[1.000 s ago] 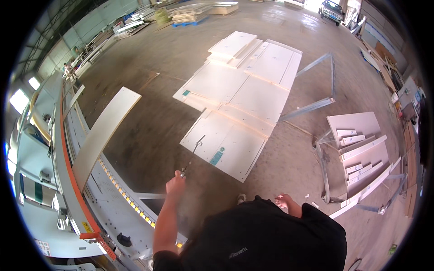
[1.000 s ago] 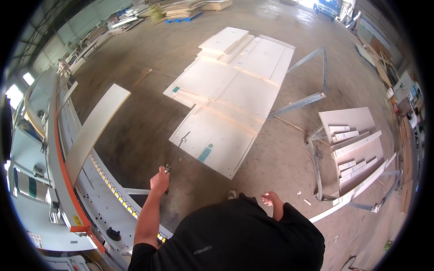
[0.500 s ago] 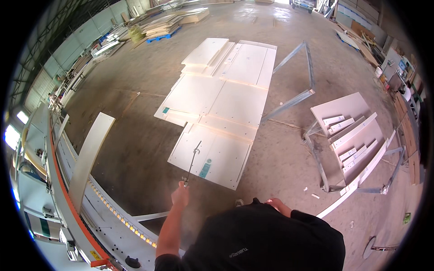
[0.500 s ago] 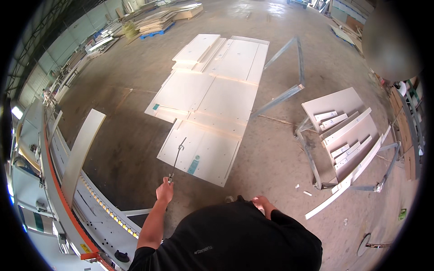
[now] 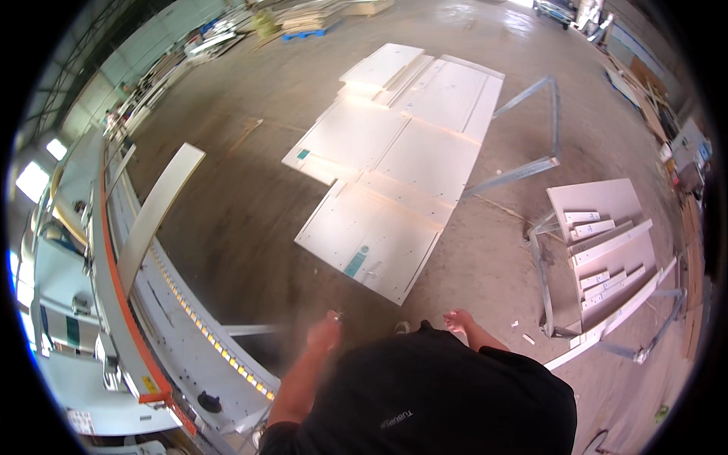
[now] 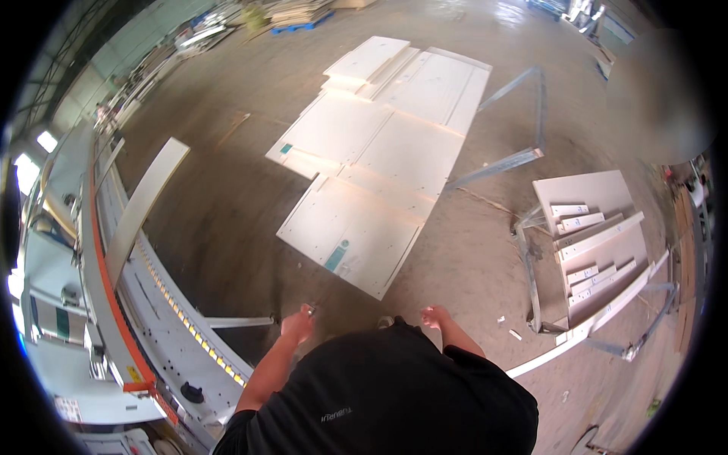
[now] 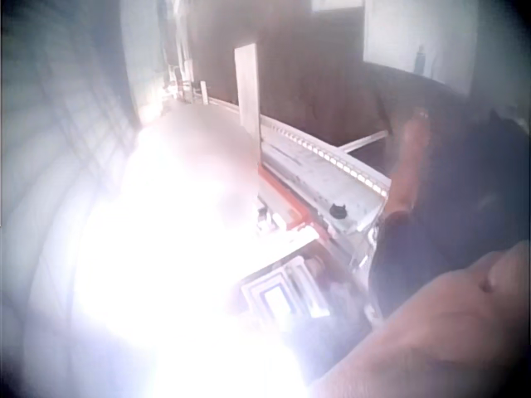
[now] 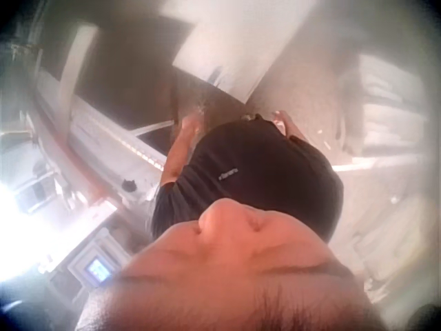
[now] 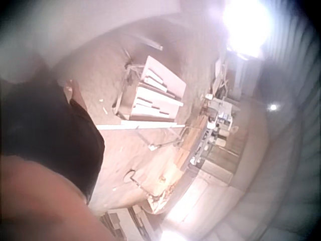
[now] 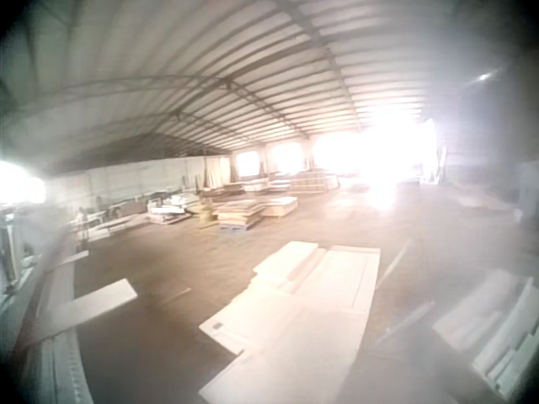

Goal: The person repeatedly picks up white rectangular panels from a pile on the floor and places them onto a conveyor belt or machine. They handle the panels one at a time, moving them from the floor to the machine and back to the pile.

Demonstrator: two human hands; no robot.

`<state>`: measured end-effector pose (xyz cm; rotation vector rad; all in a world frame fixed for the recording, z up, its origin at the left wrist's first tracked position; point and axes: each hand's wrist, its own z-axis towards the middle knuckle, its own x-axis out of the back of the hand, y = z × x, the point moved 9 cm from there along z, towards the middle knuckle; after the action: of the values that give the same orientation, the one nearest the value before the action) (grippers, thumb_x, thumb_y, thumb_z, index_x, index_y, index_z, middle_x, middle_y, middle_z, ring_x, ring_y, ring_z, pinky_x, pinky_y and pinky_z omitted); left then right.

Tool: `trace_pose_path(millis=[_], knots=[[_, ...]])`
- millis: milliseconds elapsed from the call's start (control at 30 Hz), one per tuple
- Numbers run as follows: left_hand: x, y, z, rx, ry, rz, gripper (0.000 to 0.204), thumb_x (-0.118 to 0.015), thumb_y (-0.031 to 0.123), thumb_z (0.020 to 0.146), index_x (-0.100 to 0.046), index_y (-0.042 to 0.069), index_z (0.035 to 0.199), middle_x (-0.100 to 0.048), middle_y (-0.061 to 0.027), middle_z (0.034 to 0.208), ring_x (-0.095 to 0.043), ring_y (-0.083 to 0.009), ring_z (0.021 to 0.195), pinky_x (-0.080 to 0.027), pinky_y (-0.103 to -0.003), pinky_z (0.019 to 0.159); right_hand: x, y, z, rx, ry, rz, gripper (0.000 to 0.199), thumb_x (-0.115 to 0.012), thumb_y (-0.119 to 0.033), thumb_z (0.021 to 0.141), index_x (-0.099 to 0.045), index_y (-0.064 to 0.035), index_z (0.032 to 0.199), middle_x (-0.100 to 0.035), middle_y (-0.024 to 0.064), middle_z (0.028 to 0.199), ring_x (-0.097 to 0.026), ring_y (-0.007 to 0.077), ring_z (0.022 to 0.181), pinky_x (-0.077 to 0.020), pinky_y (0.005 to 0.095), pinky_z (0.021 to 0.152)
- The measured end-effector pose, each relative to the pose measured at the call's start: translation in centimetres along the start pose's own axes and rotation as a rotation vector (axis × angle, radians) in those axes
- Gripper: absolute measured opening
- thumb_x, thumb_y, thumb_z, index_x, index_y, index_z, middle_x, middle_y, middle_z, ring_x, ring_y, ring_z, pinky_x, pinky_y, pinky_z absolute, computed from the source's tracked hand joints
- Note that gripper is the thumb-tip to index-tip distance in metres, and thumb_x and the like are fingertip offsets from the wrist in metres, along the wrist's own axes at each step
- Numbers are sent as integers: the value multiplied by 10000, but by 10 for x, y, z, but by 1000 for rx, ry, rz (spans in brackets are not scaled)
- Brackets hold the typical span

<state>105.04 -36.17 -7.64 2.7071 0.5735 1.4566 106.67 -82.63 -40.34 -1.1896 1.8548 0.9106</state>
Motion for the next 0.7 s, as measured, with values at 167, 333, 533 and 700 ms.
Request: trace_pose_path(millis=[167,333,533,700], knots=[[7,-85,-1,314,111,-187,463,-543,383,973,-447,57,1287,-701,-273,1106,-663,-460,1076,-506,-549,927,-26,-33,0,638,-180,-1731,327,-425,-289,994,-581,-71,1182,-553,136,954,-519,271,746,-440,380,574],[-30,-164,-95,380,21,-194,480,-566,417,958,-476,53,1257,-699,-263,1116,-655,-449,1094,-496,-551,923,-106,-17,41,326,592,-1705,278,-517,-289,1019,-644,-47,964,-643,97,782,-575,186,593,-474,320,524],[-39,-136,-202,104,-76,-179,499,-580,484,956,-547,145,1321,-703,-211,1135,-662,-419,1072,-516,-513,892,-267,1,76,436,586,-1182,385,-567,-374,1015,-685,-32,883,-682,54,764,-617,121,621,-484,271,534],[-57,-143,-281,66,-193,-210,502,-583,491,956,-557,181,1350,-723,-164,1114,-674,-392,1069,-523,-496,900,-358,52,154,413,555,-1149,435,-540,-436,1027,-681,-48,887,-675,42,761,-569,106,595,-429,271,506]])
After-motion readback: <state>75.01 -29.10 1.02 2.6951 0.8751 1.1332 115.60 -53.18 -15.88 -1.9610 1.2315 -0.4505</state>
